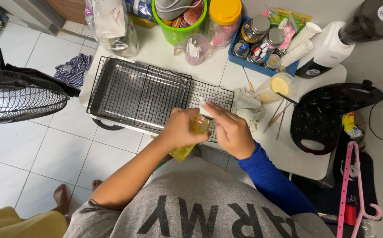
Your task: The person cleans a metal wire rack by applying oil from a bottle onto a white cloth and wiping the grid surface. They repeatedly rub the cloth over the wires, flip the rack to clean the underside, and continue wiping until the surface appears clean.
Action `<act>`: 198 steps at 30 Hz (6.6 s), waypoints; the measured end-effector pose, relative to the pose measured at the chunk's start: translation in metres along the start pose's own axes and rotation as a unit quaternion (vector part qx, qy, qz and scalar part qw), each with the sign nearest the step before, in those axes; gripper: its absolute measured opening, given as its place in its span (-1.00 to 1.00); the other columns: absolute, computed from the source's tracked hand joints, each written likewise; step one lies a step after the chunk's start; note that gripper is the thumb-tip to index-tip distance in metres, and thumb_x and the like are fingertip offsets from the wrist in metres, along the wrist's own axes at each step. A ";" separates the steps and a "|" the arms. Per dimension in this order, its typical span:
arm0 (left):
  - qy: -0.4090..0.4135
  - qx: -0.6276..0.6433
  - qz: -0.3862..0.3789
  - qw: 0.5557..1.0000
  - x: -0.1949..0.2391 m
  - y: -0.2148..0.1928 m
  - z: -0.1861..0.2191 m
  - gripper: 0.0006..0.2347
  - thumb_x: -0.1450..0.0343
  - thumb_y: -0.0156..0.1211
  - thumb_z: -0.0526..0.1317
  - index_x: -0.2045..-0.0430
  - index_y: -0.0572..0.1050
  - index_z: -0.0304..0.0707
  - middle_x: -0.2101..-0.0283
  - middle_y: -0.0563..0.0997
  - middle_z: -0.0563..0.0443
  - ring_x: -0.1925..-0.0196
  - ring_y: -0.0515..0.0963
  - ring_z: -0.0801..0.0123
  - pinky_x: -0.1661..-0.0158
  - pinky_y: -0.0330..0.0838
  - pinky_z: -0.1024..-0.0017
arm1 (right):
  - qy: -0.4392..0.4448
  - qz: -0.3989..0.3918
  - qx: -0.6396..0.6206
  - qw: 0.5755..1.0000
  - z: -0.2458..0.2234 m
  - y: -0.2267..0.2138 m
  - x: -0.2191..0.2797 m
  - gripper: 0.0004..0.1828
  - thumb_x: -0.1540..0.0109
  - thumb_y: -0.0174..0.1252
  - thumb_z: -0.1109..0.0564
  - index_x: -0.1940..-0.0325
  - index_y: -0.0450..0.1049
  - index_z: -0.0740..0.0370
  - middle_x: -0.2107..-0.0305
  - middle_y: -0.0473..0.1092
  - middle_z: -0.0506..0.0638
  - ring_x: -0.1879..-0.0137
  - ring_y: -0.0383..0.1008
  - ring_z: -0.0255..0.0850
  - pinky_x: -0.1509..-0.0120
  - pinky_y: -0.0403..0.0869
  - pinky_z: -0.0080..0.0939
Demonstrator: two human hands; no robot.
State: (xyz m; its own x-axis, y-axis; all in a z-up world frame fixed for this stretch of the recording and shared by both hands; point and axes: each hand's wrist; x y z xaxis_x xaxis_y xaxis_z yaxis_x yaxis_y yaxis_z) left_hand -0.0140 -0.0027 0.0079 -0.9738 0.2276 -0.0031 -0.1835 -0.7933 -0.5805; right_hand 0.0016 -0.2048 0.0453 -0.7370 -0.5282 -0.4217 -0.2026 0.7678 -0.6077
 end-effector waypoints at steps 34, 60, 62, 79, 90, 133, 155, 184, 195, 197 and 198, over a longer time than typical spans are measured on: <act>0.094 -0.072 0.162 0.980 0.003 0.009 0.006 -0.61 -0.05 0.46 -0.01 0.52 0.42 -0.25 0.48 0.48 0.01 0.44 0.50 0.17 0.11 0.14 0.18 | -0.043 -0.003 0.111 0.993 -0.020 -0.005 -0.007 -0.44 -0.17 -0.04 0.48 -0.28 0.40 0.45 -0.19 0.42 0.30 -0.35 0.45 0.10 -0.49 0.40 0.08; 0.105 -0.095 0.201 0.969 -0.020 0.023 -0.002 -0.56 -0.16 0.50 0.06 0.38 0.44 -0.27 0.38 0.51 0.00 0.25 0.56 0.14 0.03 0.21 0.09 | -0.024 0.003 0.186 0.982 -0.012 -0.004 -0.015 -0.48 -0.21 0.03 0.41 -0.29 0.39 0.45 -0.20 0.41 0.33 -0.36 0.43 0.12 -0.47 0.38 0.11; 0.104 -0.100 0.203 0.968 -0.025 0.025 -0.006 -0.54 -0.18 0.49 0.08 0.34 0.44 -0.28 0.36 0.51 -0.02 0.23 0.56 0.12 0.03 0.21 0.06 | -0.016 0.003 0.202 0.979 -0.010 -0.002 -0.018 -0.48 -0.21 0.03 0.40 -0.30 0.37 0.46 -0.19 0.41 0.34 -0.36 0.43 0.14 -0.46 0.39 0.12; 0.102 -0.084 0.175 0.976 -0.023 0.030 -0.037 -0.51 -0.21 0.49 0.10 0.20 0.50 -0.26 0.18 0.60 -0.04 0.07 0.60 0.15 -0.18 0.16 0.00 | 0.381 0.057 -0.511 0.768 0.133 -0.005 0.007 -0.54 -0.28 -0.13 0.32 -0.25 0.39 0.51 -0.01 0.51 0.20 -0.09 0.54 -0.07 -0.15 0.53 -0.15; -0.004 -0.068 0.160 0.985 0.043 0.009 -0.068 -0.49 -0.17 0.55 0.05 0.16 0.54 -0.30 0.19 0.62 -0.02 0.03 0.60 0.15 -0.20 0.18 0.11 | 0.554 0.044 -0.465 0.689 0.297 0.156 0.130 -0.64 -0.24 -0.09 0.27 -0.09 0.45 0.29 0.12 0.48 0.13 0.04 0.52 -0.03 0.01 0.52 -0.01; 0.028 -0.076 0.230 0.970 0.044 -0.002 -0.083 -0.52 -0.17 0.60 0.00 0.20 0.50 -0.24 0.18 0.61 0.01 0.05 0.59 0.20 -0.19 0.20 0.10 | 0.437 -0.022 0.214 0.873 0.264 0.106 0.233 -0.43 -0.10 0.41 -0.05 -0.07 0.42 0.23 -0.03 0.42 0.22 -0.08 0.49 0.17 -0.16 0.50 0.06; 0.002 -0.068 0.316 0.946 0.061 -0.044 -0.092 -0.55 -0.25 0.57 -0.10 0.11 0.48 -0.28 0.07 0.60 -0.06 0.01 0.60 0.10 -0.03 0.40 0.19 | 0.256 -0.016 0.128 0.958 0.238 0.097 0.160 -0.53 -0.07 0.41 0.18 -0.03 0.47 0.21 0.15 0.42 0.13 0.15 0.48 0.03 0.04 0.50 -0.03; 0.176 -0.085 0.088 0.977 -0.049 -0.035 -0.028 -0.47 -0.13 0.51 -0.07 0.09 0.46 -0.25 0.15 0.54 -0.12 -0.04 0.55 0.00 -0.21 0.26 -0.05 | -0.028 -0.249 0.278 0.927 -0.004 -0.030 -0.107 -0.55 -0.30 0.29 -0.14 0.16 0.51 0.36 0.31 0.46 0.24 0.22 0.53 0.15 0.15 0.52 0.04; 0.163 -0.026 0.062 0.984 -0.088 -0.018 -0.025 -0.53 -0.15 0.50 -0.16 0.12 0.44 -0.27 0.15 0.50 -0.12 -0.01 0.53 -0.04 0.05 0.47 0.14 | -0.085 -0.218 0.235 0.943 0.032 -0.053 -0.107 -0.54 -0.27 0.28 -0.08 0.14 0.37 0.40 0.40 0.44 0.24 0.27 0.51 0.16 0.22 0.48 0.01; 0.146 -0.027 0.076 0.986 -0.096 -0.010 -0.024 -0.53 -0.15 0.49 -0.17 0.11 0.44 -0.25 0.15 0.50 -0.12 -0.01 0.53 -0.03 0.05 0.48 0.14 | -0.056 -0.216 0.240 0.945 0.048 -0.046 -0.107 -0.55 -0.26 0.29 -0.08 0.16 0.37 0.40 0.41 0.44 0.24 0.27 0.51 0.17 0.21 0.49 0.03; 0.137 -0.028 0.081 0.987 -0.100 -0.005 -0.025 -0.53 -0.15 0.49 -0.17 0.11 0.44 -0.25 0.14 0.50 -0.12 -0.01 0.53 -0.03 0.05 0.48 0.14 | -0.043 -0.215 0.242 0.945 0.056 -0.044 -0.106 -0.55 -0.26 0.30 -0.08 0.17 0.37 0.39 0.42 0.44 0.24 0.27 0.51 0.17 0.20 0.49 0.03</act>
State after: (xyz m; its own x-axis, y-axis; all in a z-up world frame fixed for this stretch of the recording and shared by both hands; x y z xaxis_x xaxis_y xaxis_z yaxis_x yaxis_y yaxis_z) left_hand 0.0877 -0.0072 -0.0087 -0.9158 0.2496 -0.3147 -0.0129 -0.8014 -0.5980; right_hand 0.1250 -0.2027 0.0797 -0.5949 -0.7967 -0.1061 -0.1377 0.2311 -0.9631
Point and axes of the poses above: each hand's wrist, its own x-axis away from the middle knuckle, its own y-axis out of the palm, z = x × y
